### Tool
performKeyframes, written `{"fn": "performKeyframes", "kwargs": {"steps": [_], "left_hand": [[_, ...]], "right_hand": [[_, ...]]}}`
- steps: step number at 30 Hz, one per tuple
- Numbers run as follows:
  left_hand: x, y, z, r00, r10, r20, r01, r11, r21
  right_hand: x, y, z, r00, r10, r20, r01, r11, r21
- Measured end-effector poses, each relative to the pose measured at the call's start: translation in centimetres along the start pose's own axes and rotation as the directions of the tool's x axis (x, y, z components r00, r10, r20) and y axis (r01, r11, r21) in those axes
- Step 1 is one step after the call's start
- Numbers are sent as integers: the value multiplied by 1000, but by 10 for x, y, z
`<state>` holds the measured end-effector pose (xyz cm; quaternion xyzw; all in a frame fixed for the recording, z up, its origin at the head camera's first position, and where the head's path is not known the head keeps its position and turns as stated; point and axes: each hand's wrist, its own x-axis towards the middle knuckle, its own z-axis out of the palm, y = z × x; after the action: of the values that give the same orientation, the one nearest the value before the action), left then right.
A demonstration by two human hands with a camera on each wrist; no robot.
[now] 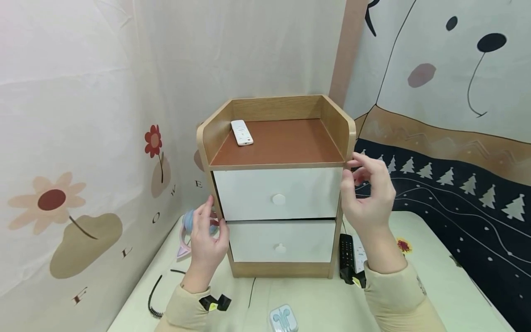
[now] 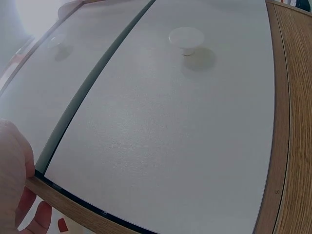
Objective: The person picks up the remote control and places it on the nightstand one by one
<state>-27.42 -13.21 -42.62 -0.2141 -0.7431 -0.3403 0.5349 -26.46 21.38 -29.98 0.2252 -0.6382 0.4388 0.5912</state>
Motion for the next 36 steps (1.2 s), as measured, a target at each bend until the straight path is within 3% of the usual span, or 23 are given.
{"fn": "performKeyframes", "kwargs": {"steps": [9, 14, 17, 26, 36], "left_hand": [[0, -1, 1, 1000, -3, 4, 3, 1000, -16], [-1, -3, 3, 1000, 16, -5, -16, 1000, -19], [0, -4, 3, 1000, 26, -14, -26, 999, -28], [1, -2, 1, 1000, -3, -2, 3, 999, -34], [1, -2, 1, 1000, -8, -5, 7, 999, -39]], "right_hand": [[-35, 40, -25, 995, 100, 3, -100, 990, -101], [-56, 63, -36, 980, 199, 16, -192, 962, -196], [-68, 80, -42, 960, 280, 24, -266, 931, -249], [-113, 119, -65, 866, 500, 7, -460, 803, -377], [-144, 134, -77, 818, 574, 32, -506, 744, -436]]}}
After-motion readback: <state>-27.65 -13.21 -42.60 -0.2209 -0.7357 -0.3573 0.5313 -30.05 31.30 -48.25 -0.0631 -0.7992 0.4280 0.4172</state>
